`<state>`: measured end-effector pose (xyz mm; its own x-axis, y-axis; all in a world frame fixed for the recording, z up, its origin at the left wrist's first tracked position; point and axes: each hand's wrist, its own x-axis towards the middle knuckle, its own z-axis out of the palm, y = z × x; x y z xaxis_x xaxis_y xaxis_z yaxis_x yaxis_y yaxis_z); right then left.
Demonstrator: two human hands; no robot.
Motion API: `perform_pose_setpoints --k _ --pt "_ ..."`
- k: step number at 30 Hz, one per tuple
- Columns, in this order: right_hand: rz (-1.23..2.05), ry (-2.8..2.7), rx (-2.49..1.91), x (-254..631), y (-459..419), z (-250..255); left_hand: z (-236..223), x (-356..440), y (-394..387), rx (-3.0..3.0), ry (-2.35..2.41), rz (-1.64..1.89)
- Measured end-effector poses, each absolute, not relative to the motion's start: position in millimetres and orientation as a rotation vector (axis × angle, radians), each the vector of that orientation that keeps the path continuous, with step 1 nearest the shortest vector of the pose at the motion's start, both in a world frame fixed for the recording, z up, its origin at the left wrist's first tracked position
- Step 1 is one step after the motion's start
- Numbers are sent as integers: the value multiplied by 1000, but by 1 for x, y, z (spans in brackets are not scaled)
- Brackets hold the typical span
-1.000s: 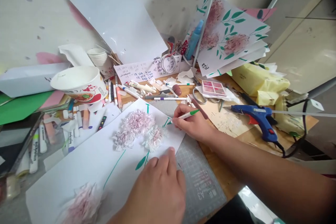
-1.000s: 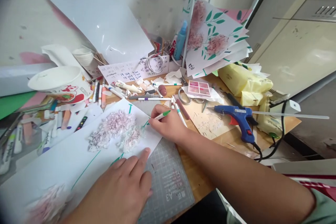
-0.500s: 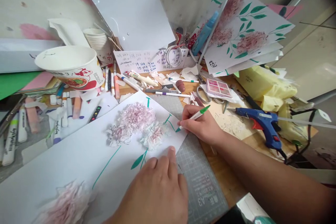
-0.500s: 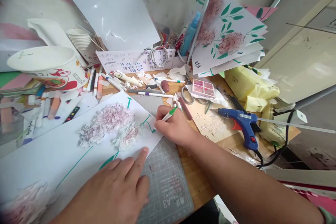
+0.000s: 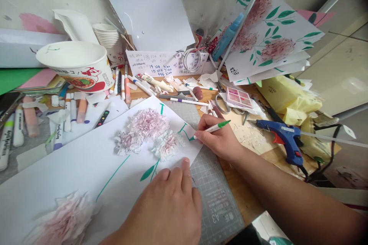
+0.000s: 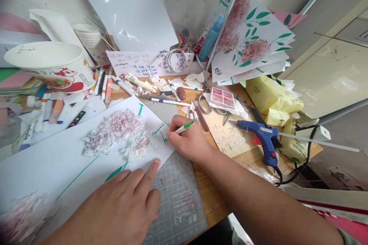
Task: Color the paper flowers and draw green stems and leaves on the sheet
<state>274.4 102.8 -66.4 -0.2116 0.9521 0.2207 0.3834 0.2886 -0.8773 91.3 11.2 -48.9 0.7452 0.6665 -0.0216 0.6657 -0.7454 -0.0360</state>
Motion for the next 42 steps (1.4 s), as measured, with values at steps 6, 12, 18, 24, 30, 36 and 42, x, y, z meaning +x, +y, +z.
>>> perform_pose_setpoints --k 6,12,18,24,30,36,42 --pt "1185 -1738 -1174 286 99 -63 -57 87 14 -2957 -985 -61" --pt "1100 -1691 -1203 286 99 -65 -56 85 12 -2939 -997 -113" --pt "1089 -1787 -1193 285 97 -62 -54 89 14 -2952 -1003 -94" --pt "1162 -1769 -1166 289 95 -61 -55 87 12 -2975 -1006 -68" --pt "904 -1784 -1226 280 94 -66 -54 87 10 -2951 -1049 -39" --pt "767 -1839 -1264 279 94 -68 -55 88 10 -2973 -1091 -63" --pt "844 -1928 -1133 281 90 -62 -54 92 13 -3043 -1102 61"
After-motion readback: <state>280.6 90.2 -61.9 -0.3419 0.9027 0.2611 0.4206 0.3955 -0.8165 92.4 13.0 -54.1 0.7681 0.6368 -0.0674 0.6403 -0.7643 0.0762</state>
